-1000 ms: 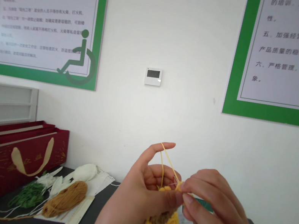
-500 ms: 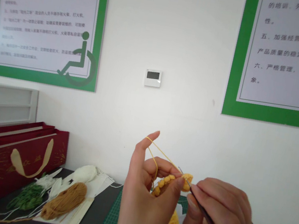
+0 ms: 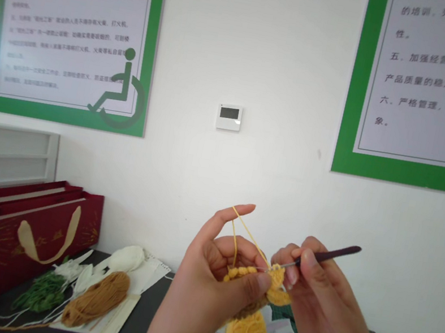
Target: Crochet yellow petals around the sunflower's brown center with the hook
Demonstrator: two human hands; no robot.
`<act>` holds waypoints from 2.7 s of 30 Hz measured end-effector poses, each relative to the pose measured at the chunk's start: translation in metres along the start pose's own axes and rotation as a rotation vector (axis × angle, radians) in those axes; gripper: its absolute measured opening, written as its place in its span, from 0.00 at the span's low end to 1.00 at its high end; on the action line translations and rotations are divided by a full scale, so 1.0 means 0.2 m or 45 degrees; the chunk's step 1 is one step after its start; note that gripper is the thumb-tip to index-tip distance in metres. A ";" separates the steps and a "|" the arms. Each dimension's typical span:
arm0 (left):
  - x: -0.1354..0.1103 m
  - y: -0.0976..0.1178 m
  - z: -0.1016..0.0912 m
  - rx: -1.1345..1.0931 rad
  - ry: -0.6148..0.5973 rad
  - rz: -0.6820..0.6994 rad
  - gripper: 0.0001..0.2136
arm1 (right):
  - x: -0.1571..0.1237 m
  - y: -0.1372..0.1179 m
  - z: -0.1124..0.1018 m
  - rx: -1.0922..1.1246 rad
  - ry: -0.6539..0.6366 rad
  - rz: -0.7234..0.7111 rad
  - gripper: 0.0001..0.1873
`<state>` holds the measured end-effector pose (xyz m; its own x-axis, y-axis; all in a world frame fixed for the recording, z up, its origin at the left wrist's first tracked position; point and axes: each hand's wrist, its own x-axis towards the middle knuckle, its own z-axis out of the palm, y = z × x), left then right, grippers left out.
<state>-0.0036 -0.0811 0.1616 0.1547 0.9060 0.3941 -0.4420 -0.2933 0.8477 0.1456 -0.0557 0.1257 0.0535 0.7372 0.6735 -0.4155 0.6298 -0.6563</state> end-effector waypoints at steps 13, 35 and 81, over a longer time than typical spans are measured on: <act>0.00 -0.03 0.00 0.136 0.070 0.137 0.35 | -0.04 -0.03 -0.03 -0.557 0.016 -0.662 0.06; -0.05 0.00 0.03 0.052 0.077 0.093 0.50 | -0.03 -0.03 -0.05 -1.104 -0.117 -1.230 0.15; -0.02 0.00 -0.03 0.114 -0.096 -0.091 0.41 | 0.01 -0.07 -0.10 -0.487 -0.319 -0.688 0.04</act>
<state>-0.0092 -0.0841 0.1583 0.2502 0.9010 0.3544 -0.3475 -0.2581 0.9015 0.1706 -0.0578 0.1302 -0.0672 0.2480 0.9664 -0.0390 0.9672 -0.2510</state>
